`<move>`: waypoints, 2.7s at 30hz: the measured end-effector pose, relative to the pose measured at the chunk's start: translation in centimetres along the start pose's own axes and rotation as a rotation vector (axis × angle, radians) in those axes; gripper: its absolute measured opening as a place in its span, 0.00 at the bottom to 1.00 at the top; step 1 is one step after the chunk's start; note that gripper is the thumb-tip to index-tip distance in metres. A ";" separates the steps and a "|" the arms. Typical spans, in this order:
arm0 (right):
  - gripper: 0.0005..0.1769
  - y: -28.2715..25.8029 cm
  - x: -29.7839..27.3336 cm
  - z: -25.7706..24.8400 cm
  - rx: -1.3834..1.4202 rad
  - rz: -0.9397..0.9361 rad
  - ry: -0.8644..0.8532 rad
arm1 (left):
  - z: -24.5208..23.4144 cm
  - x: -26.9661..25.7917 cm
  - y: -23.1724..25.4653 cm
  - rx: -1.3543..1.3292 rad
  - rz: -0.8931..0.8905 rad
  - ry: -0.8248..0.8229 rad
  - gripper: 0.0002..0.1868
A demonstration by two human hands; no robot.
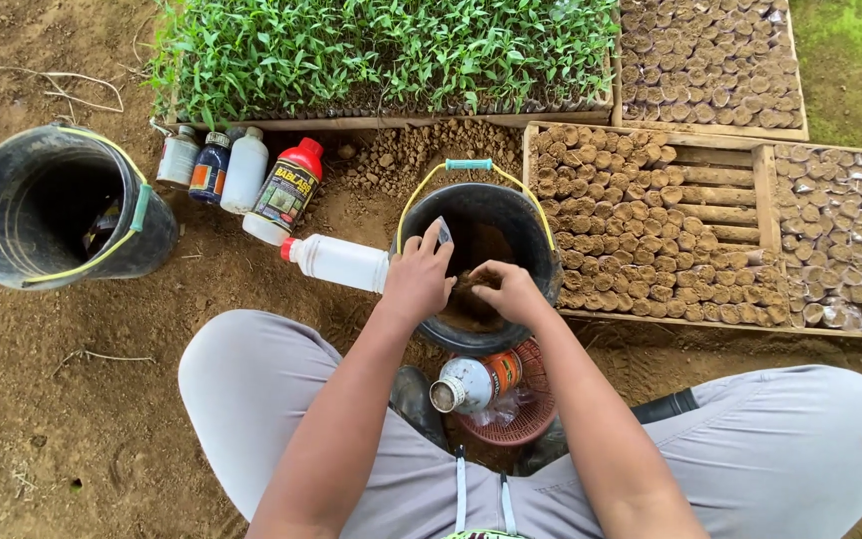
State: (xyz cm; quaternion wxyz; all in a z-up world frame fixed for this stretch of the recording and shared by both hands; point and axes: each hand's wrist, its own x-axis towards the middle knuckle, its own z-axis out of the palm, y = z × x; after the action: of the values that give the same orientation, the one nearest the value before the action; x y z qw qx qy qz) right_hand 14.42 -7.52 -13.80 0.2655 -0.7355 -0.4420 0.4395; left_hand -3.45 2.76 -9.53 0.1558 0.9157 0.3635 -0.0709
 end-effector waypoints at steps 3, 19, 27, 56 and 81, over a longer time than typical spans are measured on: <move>0.12 -2.4 -1.4 -1.5 -0.080 0.034 -0.062 | -0.1 -0.4 0.1 -0.017 0.010 0.007 0.28; 0.47 -3.7 0.5 4.6 -0.603 0.276 -0.751 | 0.3 0.7 -0.4 -0.054 0.010 -0.002 0.29; 0.30 4.5 4.0 8.7 -0.721 0.001 -0.250 | -0.1 0.9 -0.5 -0.069 -0.009 -0.025 0.29; 0.13 4.1 1.7 4.4 0.163 0.148 -0.087 | 3.8 1.1 0.8 0.141 0.047 -0.115 0.31; 0.24 -3.1 2.8 2.8 1.316 -0.078 0.594 | 4.4 -0.1 4.0 0.169 0.153 -0.110 0.28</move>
State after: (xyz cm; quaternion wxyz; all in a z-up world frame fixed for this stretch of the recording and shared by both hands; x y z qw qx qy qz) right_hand 11.31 -3.60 -13.82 0.7778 -0.4953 -0.0209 0.3862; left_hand -0.80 -1.53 -12.70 0.1026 0.9454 0.2761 -0.1395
